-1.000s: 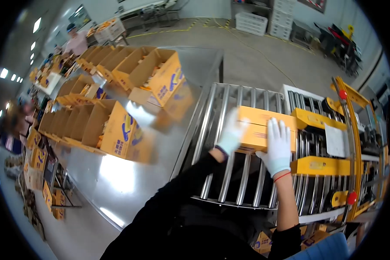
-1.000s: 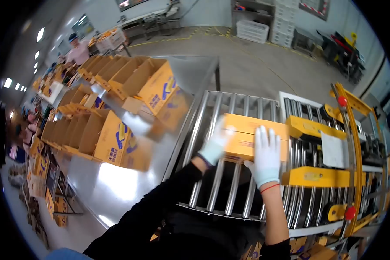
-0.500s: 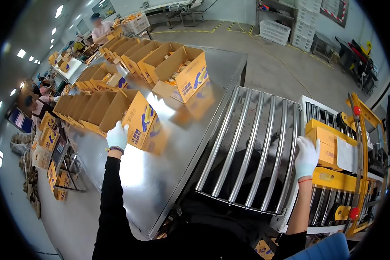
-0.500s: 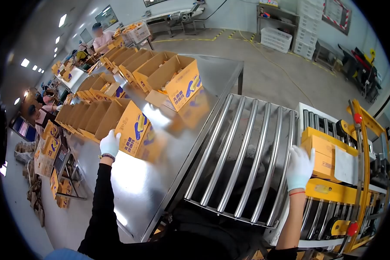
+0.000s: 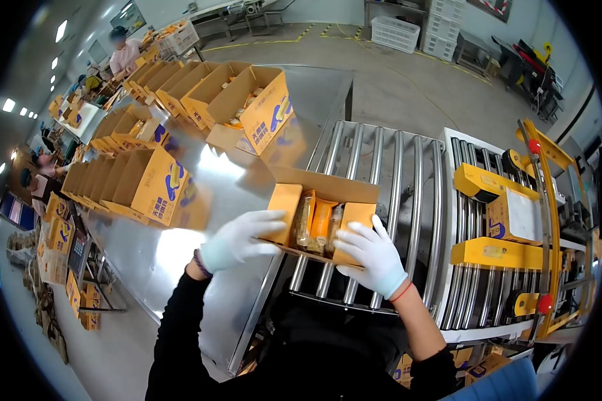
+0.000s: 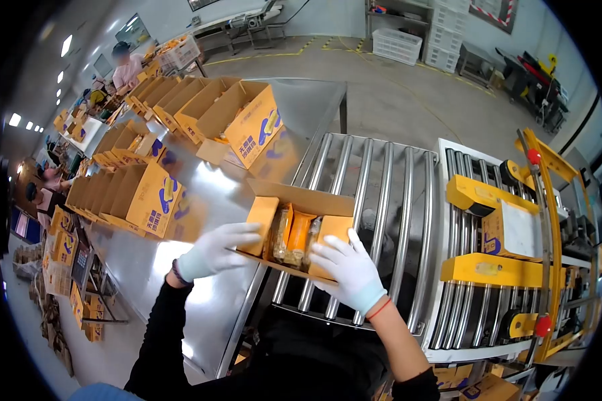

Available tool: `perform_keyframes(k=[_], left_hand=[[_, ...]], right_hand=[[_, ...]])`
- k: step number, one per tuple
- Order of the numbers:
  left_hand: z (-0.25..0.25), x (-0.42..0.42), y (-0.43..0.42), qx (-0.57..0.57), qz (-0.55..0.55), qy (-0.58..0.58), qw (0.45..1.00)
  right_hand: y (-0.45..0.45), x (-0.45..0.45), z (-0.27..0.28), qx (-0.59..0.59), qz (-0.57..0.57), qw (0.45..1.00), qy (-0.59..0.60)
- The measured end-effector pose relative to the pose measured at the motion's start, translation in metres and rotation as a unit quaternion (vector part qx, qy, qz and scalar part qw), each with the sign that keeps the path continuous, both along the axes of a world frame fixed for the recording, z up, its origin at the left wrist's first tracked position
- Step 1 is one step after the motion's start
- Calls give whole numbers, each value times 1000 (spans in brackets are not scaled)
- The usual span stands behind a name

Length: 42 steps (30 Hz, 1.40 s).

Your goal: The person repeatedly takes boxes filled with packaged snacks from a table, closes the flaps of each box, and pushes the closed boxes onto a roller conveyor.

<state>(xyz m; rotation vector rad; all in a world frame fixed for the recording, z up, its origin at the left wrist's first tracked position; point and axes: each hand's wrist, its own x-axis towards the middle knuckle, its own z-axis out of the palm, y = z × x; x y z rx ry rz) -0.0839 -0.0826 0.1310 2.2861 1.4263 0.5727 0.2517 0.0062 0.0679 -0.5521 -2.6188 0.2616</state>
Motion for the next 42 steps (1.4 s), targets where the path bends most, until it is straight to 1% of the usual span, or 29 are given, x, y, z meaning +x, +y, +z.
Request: perform_keyframes(k=[1,3,4,6,7,8,10,11,12,13,14,16,18,19,21,23,24,25,26,28,29,32,33,34,36,37,38,40,42], left_hand=[[-5,3,12,-2,-1,-2,1000],[-13,14,35,-29,-19,15,999],[-20,24,43,-27,-21,14,999],[-36,44,58,120,179,36,976],[-49,49,61,154,216,34,964],[-59,50,61,153,213,33,964],[-75,53,57,201,327,-20,923],[-82,56,51,129,363,-177,906],[-88,54,46,126,364,-175,906],[-94,47,43,15,326,-351,878],[-96,42,41,-96,274,-512,809],[-85,46,45,-115,286,-474,825],[-71,64,68,-166,284,-427,842],[-79,78,84,-138,279,-443,840],[-50,114,108,-227,217,-591,743],[-105,196,136,29,249,-429,868],[-113,219,143,29,202,-390,898],[-109,225,148,-67,94,-368,923],[-96,220,156,-265,-25,-352,897],[-70,194,162,-122,-21,-204,971],[-69,165,177,-27,43,-189,981],[-34,45,231,204,255,-96,940],[-15,8,237,367,302,23,880],[-24,-45,250,453,369,153,797],[-54,-116,245,106,450,73,884],[-54,-112,236,137,407,107,897],[-57,-103,220,168,361,144,906],[-57,-72,180,160,301,88,936],[-37,-34,122,103,255,-7,961]], right_hand=[[4,4,0,-2,-1,1000,-2],[10,9,2,-256,40,962,84],[20,10,3,-284,24,954,98],[24,0,25,-240,-81,962,98],[33,-6,42,-77,-69,993,50],[34,-9,48,-52,-103,993,30],[27,-16,69,68,-185,980,8],[25,-18,58,55,-215,975,14],[15,-18,58,52,-214,975,14],[0,-16,60,-27,-182,982,-37],[-14,-12,58,-105,-148,979,-88],[-31,4,17,-42,-128,989,-55],[-19,25,24,-57,-141,986,-66],[-10,32,27,-54,-177,979,-90],[27,47,27,-9,-278,955,-98],[47,54,15,18,-334,938,-86],[59,56,22,8,-341,935,-97],[72,58,15,31,-352,931,-89],[81,61,5,53,-362,927,-80],[89,77,1,69,-381,919,-72],[93,84,-1,83,-399,911,-60],[98,97,-6,107,-386,913,-80],[98,98,-3,122,-377,917,-56],[99,103,-3,124,-377,916,-53],[102,113,-6,90,-320,941,-64],[99,107,-9,120,-297,947,11],[96,103,-3,29,-262,964,24],[76,79,-18,-102,-221,957,159],[60,55,0,-78,-228,966,93]])
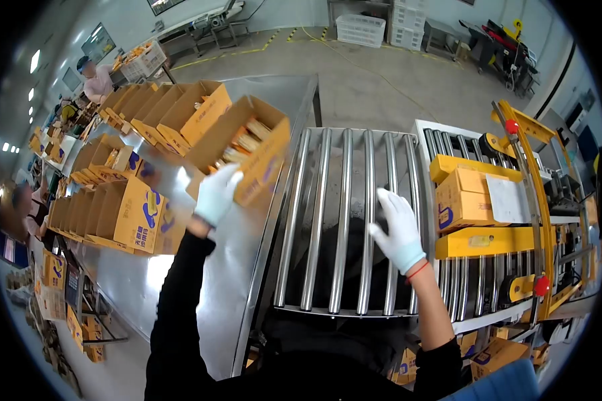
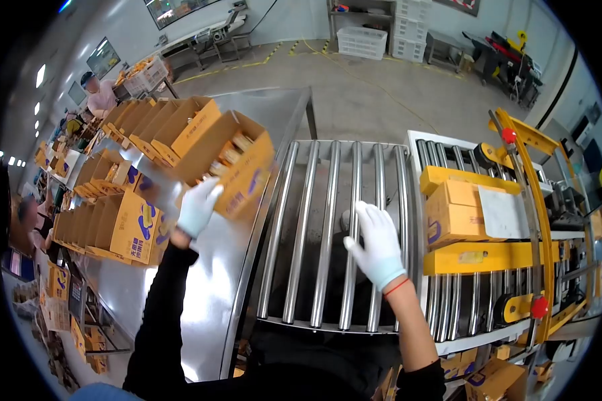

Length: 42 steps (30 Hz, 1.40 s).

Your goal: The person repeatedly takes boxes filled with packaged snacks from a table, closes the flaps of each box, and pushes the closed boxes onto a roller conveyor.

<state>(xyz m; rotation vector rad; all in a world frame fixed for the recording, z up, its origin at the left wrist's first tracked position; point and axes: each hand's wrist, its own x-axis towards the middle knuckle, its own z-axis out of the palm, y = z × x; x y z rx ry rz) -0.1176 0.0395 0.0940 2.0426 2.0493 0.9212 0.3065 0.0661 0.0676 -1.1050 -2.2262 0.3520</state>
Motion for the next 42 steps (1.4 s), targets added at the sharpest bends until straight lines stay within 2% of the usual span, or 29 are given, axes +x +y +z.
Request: perform_keyframes(k=[2,3,4,6,7,8,9,10,12,14,15,16,18,19,20,21,22,25,26,28,29,30,32,34,35,38,40,41,42], left_hand=[[23,18,-52,-97,-31,-118,988],[19,18,-67,-99,-30,-120,987],[17,16,-79,-47,-16,-176,983],[13,12,-97,7,0,-232,973],[8,10,-101,-53,28,-388,920],[9,12,-101,-109,52,-532,838],[11,16,-98,-55,-13,-379,924],[15,20,-99,-60,-16,-381,922],[53,57,-88,-84,-115,-353,925],[40,72,-68,-126,-148,-312,930],[23,74,-53,-181,-110,-299,931],[18,77,-36,-180,-111,-299,930],[12,87,-6,-201,-135,-153,958],[-1,94,0,-201,-136,-154,958],[-18,102,5,-66,-85,-63,992],[-29,105,7,69,-29,30,997],[-37,104,7,68,-29,33,997],[-55,102,-4,94,15,-290,952],[-57,99,-5,94,15,-288,953],[-61,94,-5,-38,-4,-488,872],[-43,102,0,-110,1,-505,856],[-35,116,6,-97,8,-515,852],[-42,149,30,-60,28,-496,866],[-61,211,42,21,-18,-474,880],[-70,242,48,61,-40,-461,884],[-58,249,36,-246,-231,-427,839],[-57,214,11,-411,-234,-584,660],[-50,187,-2,-336,-221,-493,771],[-42,152,-19,-185,-162,-339,908]], right_hand=[[-10,-22,2,9,-24,1000,18],[-16,-33,10,21,-18,999,21],[-20,-42,16,36,-10,999,25],[-29,-52,18,21,68,993,-89],[-35,-53,12,24,75,995,-68],[-34,-50,8,27,75,994,-69],[-31,-44,4,71,132,984,-100],[-34,-39,1,106,188,968,-131],[-32,-37,15,73,201,973,-90],[-24,-30,25,-205,230,950,56],[-22,-30,33,-247,185,947,92],[-19,-35,30,-345,148,901,219],[-9,-42,30,-308,69,931,182],[-5,-42,36,-134,69,988,45],[0,-47,49,49,49,993,-91],[2,-49,57,90,22,991,-98],[4,-51,62,133,-7,986,-102],[-22,-45,57,81,-18,991,-106],[-37,-37,51,62,22,993,-102],[-54,-21,22,11,66,988,-137],[-50,-10,19,-1,57,989,-137],[-46,0,16,-13,50,989,-137],[-31,6,26,4,-10,981,-195],[-1,8,19,59,-68,962,-257],[10,7,21,51,-75,966,-243],[34,11,10,78,-110,959,-250],[42,32,-8,115,-171,951,-230],[42,45,-9,119,-166,955,-214],[39,53,-8,120,-163,959,-197]])
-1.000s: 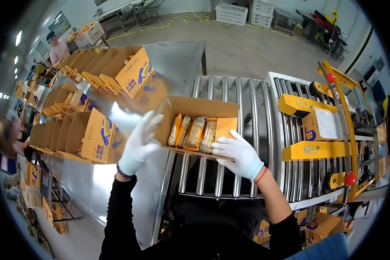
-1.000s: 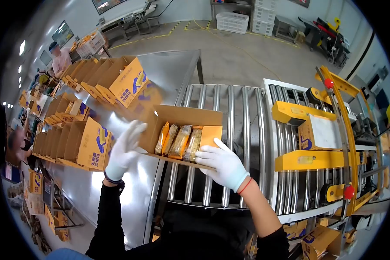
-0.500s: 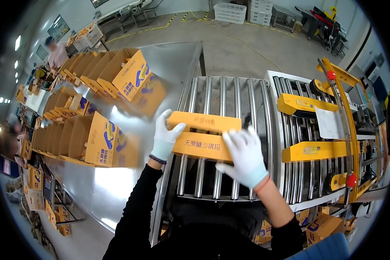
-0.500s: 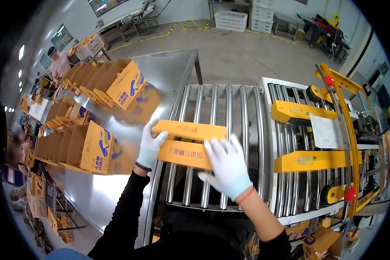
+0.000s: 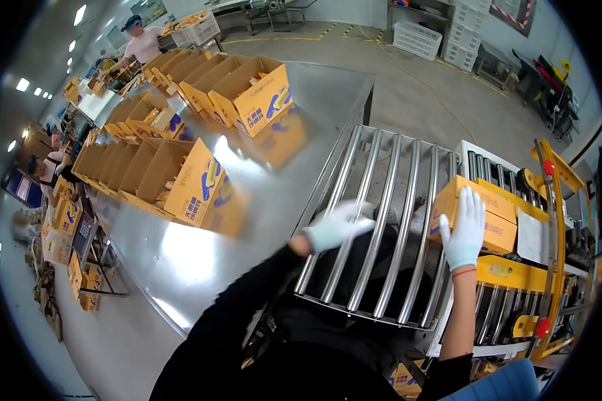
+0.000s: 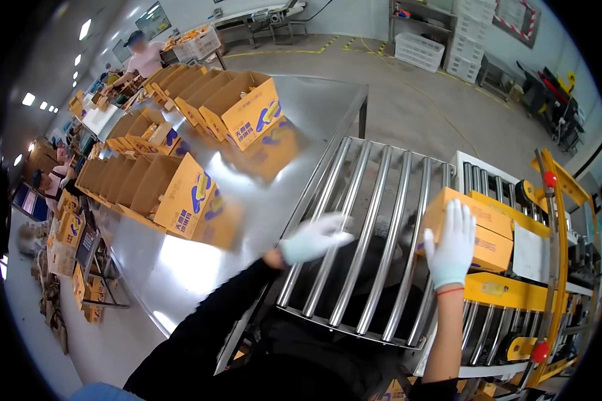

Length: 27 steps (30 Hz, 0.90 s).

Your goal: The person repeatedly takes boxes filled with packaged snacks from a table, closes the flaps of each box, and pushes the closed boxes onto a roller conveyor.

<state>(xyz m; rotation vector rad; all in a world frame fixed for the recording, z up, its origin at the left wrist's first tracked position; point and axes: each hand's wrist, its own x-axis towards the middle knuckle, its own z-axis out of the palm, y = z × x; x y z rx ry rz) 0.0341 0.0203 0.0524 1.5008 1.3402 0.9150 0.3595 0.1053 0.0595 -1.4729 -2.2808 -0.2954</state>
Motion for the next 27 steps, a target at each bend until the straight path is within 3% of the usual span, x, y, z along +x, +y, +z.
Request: perform_keyframes(k=[2,3,4,5,6,8,9,11,14,15,16,18,20,22,23,24,25,27], left_hand=[[25,-77,-34,177,215,203,939],[39,-127,-57,246,302,326,861],[47,-180,-83,295,384,471,737],[47,-235,-111,295,438,564,634],[39,-286,-136,259,462,632,566],[66,-295,-161,-153,438,620,633],[61,-298,-170,-95,393,651,642],[59,-284,-153,-78,346,623,697],[74,-207,-110,-38,258,582,770],[68,-198,-106,47,225,497,837],[96,-175,-98,-71,197,252,945],[103,-148,-101,151,240,182,941],[95,-142,-105,166,288,313,890],[91,-134,-100,102,191,223,950],[83,-125,-92,154,7,244,957],[77,-114,-83,203,-173,256,929],[75,-103,-72,202,-176,252,930],[74,-79,-54,9,-50,223,974]], right_hand=[[-5,6,-5,7,-21,1000,4],[-2,14,-12,9,-29,999,-17],[1,17,-15,13,-35,999,-37],[-3,13,-9,40,-34,998,-17],[-5,12,-7,42,-28,999,-14],[-9,10,-7,-25,26,999,28],[-15,-2,-11,15,87,992,91],[-38,-30,-19,-165,168,945,225],[-82,-92,-4,-190,257,936,146],[-91,-104,-1,-191,278,929,153],[-97,-113,9,-175,293,928,147],[-109,-122,36,-149,298,923,193],[-114,-124,49,-132,307,938,92],[-108,-124,20,-138,307,940,61],[-101,-113,14,-139,332,930,75],[-94,-105,16,-138,360,919,87],[-92,-102,22,-144,375,905,142],[-85,-98,28,-286,334,850,290]])
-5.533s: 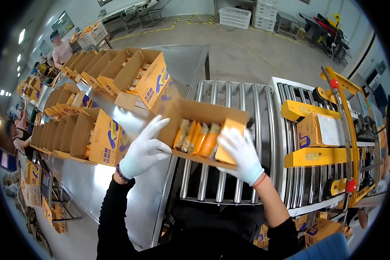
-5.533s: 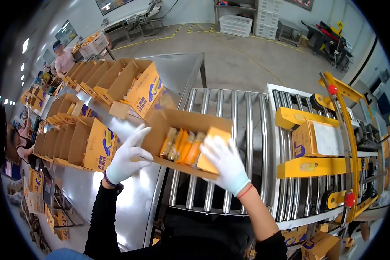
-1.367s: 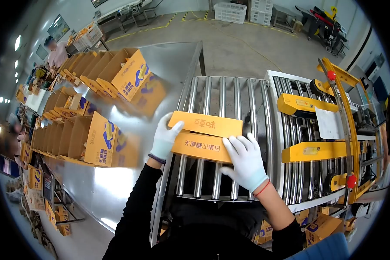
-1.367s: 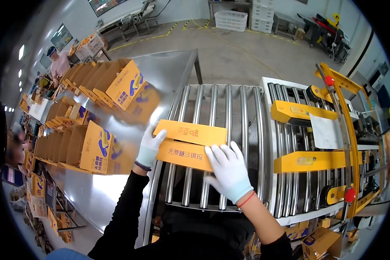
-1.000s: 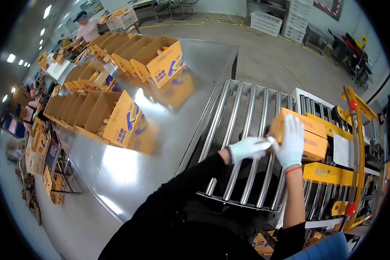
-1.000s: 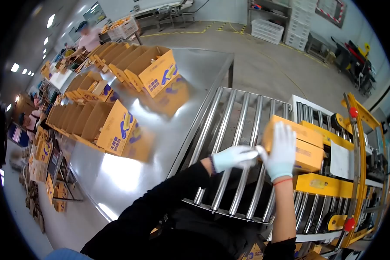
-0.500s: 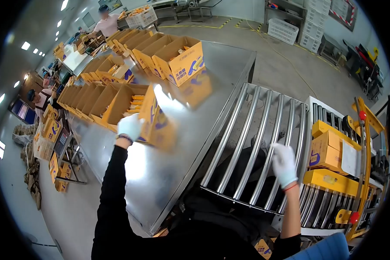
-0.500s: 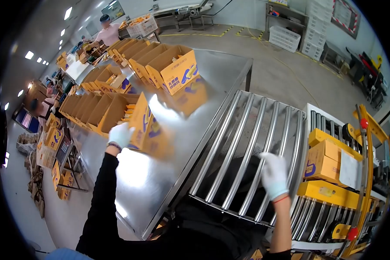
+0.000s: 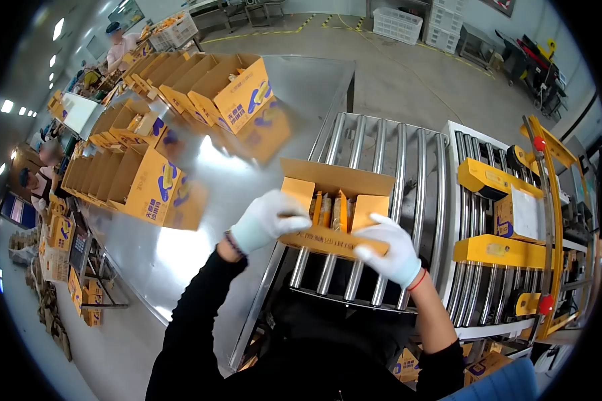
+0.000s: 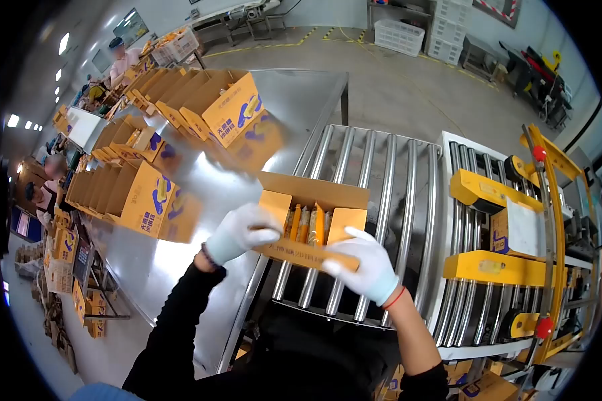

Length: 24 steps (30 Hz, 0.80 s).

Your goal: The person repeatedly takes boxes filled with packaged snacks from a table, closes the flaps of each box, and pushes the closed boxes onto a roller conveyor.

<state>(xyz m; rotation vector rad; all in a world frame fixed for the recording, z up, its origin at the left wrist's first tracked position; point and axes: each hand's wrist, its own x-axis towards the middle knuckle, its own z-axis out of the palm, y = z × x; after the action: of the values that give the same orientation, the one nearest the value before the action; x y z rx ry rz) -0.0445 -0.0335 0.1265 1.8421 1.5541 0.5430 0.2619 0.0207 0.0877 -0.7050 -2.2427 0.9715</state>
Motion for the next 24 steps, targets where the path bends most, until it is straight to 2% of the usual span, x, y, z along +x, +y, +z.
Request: perform_keyframes(k=[1,2,3,4,5,6,7,8,9,10,11,13,14,15,17,19,21,23,24], left_hand=[[-14,7,6,1,-3,-2,1000],[-36,11,12,146,56,49,987],[-46,18,14,284,113,98,947],[-52,22,14,323,139,113,929],[-56,24,12,321,136,113,930],[-62,25,10,309,209,73,925],[-69,25,7,295,282,34,912],[-80,24,6,229,320,-87,915],[-83,19,2,226,322,-83,916],[-84,12,0,137,291,-245,915],[-85,9,2,44,249,-399,881],[-61,22,14,17,225,-398,889],[-55,35,25,-9,231,-379,896],[-52,49,36,-35,238,-358,902],[-54,95,67,-23,266,-420,867],[-102,153,94,209,257,-248,910],[-76,182,100,81,109,-260,956],[-60,150,121,-117,-72,-249,959],[-59,130,132,-105,-84,-209,969]], right_hand=[[6,0,-1,-81,-35,995,37],[12,-3,5,-20,-86,996,-18],[23,-4,8,87,-54,992,-67],[32,-8,16,183,-63,976,-100],[34,-13,30,275,-70,950,-132],[29,-16,36,272,-70,951,-132],[25,-19,41,280,-116,940,-159],[22,-21,41,287,-160,926,-184],[9,-18,35,277,-152,933,-172],[-7,-13,31,217,-95,947,-217],[-21,-7,27,157,-37,952,-262],[-26,12,-9,229,-52,943,-234],[-23,22,-1,208,-70,947,-233],[-18,30,3,182,-90,938,-281],[9,39,5,216,-183,894,-347],[42,49,-1,237,-248,878,-334],[66,54,3,214,-248,884,-334],[82,60,-12,260,-290,864,-319],[86,64,-11,258,-323,850,-326]])
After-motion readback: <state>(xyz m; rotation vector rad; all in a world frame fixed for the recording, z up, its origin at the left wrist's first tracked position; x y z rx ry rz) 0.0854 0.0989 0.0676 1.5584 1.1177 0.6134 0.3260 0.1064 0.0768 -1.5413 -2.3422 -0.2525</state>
